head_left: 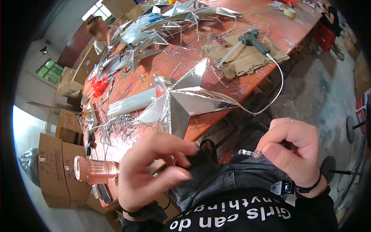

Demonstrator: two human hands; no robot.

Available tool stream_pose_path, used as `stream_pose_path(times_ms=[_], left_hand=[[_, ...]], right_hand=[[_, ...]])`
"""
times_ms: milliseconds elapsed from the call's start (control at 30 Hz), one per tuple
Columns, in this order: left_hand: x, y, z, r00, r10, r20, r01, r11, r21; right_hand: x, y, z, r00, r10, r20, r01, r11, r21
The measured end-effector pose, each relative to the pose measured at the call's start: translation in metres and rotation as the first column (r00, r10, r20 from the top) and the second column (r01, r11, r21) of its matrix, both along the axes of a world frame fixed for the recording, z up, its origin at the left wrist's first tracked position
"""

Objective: The person decorates a silver star-shaped ornament by applying hot glue and attaching a beaded chain along its edges. They repeatedly pick up the glue gun, apply glue to a point, and press the chain into place, working around the star's perimeter.

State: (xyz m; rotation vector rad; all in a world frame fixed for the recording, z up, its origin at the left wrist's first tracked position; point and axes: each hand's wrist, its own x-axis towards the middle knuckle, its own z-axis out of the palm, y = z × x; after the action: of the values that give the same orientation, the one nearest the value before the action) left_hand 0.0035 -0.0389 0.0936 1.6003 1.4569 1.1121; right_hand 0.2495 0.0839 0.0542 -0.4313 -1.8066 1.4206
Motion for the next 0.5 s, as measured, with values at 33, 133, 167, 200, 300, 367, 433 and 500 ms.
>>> stream_pose_path(times_ms=[33,133,167,200,300,367,433,500], left_hand=[[0.007,0.007,-0.002,0.998,-0.032,0.052,0.032,0.999,-0.012],[0.036,0.020,0.000,0.998,-0.012,0.054,0.009,0.999,0.047],[0.042,0.023,0.000,1.000,-0.004,-0.021,0.007,0.991,0.130],[0.042,0.027,-0.002,0.996,-0.001,-0.088,0.020,0.977,0.214],[0.033,0.036,-0.004,0.927,-0.031,-0.374,0.210,0.869,0.447],[0.034,0.034,-0.007,0.938,-0.029,-0.345,0.201,0.857,0.474],[0.033,0.034,-0.010,0.954,-0.063,-0.292,0.209,0.840,0.501],[0.032,0.036,-0.013,0.959,-0.080,-0.272,0.219,0.817,0.534]], right_hand=[[-0.001,0.000,0.000,1.000,-0.014,0.026,0.013,0.999,0.040],[-0.007,-0.001,0.006,0.998,-0.011,0.070,0.000,0.989,0.146],[-0.010,-0.001,0.001,1.000,0.007,0.028,-0.011,0.989,0.149],[-0.009,-0.002,0.002,0.999,0.016,0.042,-0.021,0.993,0.120],[-0.009,-0.003,0.002,0.998,0.045,0.037,-0.046,0.998,0.042],[-0.012,-0.003,-0.003,0.997,0.065,-0.032,-0.065,0.998,0.004],[-0.011,-0.001,-0.001,0.995,0.098,0.016,-0.097,0.995,-0.037],[-0.011,-0.001,-0.001,0.993,0.116,0.036,-0.111,0.988,-0.108]])
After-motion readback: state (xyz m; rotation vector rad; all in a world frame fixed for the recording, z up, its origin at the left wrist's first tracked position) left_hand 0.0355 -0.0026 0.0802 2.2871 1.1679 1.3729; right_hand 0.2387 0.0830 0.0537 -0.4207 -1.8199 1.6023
